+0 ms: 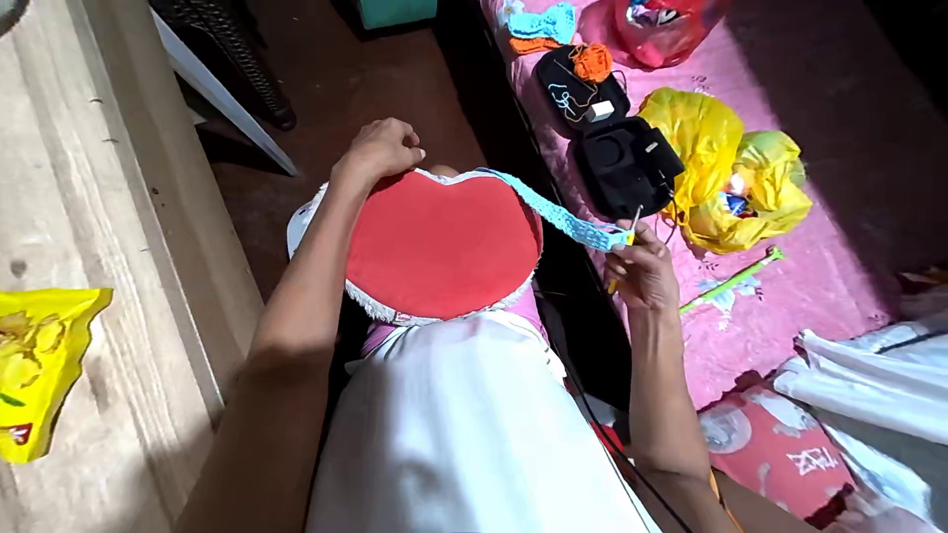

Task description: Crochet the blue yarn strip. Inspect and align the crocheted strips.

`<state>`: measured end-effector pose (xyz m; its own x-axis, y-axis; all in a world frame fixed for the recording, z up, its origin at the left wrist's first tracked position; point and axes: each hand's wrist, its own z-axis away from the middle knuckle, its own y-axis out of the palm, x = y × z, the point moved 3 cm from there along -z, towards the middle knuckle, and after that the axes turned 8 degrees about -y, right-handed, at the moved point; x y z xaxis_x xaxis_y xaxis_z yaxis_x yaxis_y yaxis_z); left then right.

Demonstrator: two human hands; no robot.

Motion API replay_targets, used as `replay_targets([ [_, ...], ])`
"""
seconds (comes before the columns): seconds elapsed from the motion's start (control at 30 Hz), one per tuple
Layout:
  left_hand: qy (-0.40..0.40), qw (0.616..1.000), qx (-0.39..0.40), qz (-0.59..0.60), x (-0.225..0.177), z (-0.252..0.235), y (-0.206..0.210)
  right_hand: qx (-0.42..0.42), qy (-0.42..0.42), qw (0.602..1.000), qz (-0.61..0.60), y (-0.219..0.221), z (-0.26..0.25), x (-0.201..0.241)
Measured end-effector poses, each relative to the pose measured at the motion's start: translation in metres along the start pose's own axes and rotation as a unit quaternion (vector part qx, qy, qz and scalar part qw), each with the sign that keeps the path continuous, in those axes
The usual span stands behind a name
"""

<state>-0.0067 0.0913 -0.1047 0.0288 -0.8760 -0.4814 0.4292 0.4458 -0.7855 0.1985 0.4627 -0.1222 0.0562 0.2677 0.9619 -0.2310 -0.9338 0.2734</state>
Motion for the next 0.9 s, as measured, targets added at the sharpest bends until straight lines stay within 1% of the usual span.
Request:
replay_targets([
  [0.07, 0.042, 0.999, 0.016, 0.01, -0.029, 0.002, 0.006, 0.035, -0.037, 0.998, 0.04, 0.026, -0.005, 0.024],
  [0.17, 0.18, 0.981, 0.073, 0.018, -0.091, 0.019, 0.032, 0.072, -0.094, 0.992, 0.047, 0.066, -0.032, 0.056],
  [0.23, 0.26, 0.962, 0.076, -0.015, -0.123, 0.022, 0.06, 0.093, -0.116, 0.989, 0.012, 0.092, -0.048, 0.074],
  [0.27, 0.281, 0.957, 0.061, -0.029, -0.131, 0.019, 0.073, 0.104, -0.127, 0.986, -0.009, 0.103, -0.053, 0.081],
  [0.33, 0.291, 0.956, 0.024, -0.023, -0.131, 0.002, 0.092, 0.127, -0.143, 0.981, -0.044, 0.118, -0.056, 0.094],
  [0.4, 0.257, 0.965, -0.003, -0.042, -0.12, -0.018, 0.095, 0.13, -0.16, 0.977, -0.055, 0.119, -0.055, 0.103],
  [0.47, 0.215, 0.975, -0.013, -0.059, -0.108, -0.031, 0.089, 0.108, -0.179, 0.977, -0.051, 0.104, -0.052, 0.111],
  [0.57, 0.151, 0.985, -0.04, -0.075, -0.08, -0.048, 0.066, 0.04, -0.206, 0.978, -0.006, 0.056, -0.047, 0.124],
  [0.63, 0.109, 0.989, -0.07, -0.077, -0.058, -0.057, 0.042, 0.001, -0.215, 0.977, 0.003, 0.016, -0.042, 0.13],
  [0.73, 0.06, 0.989, -0.12, -0.069, -0.03, -0.058, -0.006, -0.093, -0.22, 0.97, -0.037, -0.036, -0.039, 0.131],
  [0.83, 0.046, 0.98, -0.175, -0.081, -0.011, -0.05, -0.054, -0.146, -0.208, 0.965, -0.071, -0.068, -0.036, 0.125],
  [0.9, 0.076, 0.97, -0.198, -0.116, -0.01, -0.038, -0.078, -0.18, -0.19, 0.963, -0.062, -0.08, -0.034, 0.113],
])
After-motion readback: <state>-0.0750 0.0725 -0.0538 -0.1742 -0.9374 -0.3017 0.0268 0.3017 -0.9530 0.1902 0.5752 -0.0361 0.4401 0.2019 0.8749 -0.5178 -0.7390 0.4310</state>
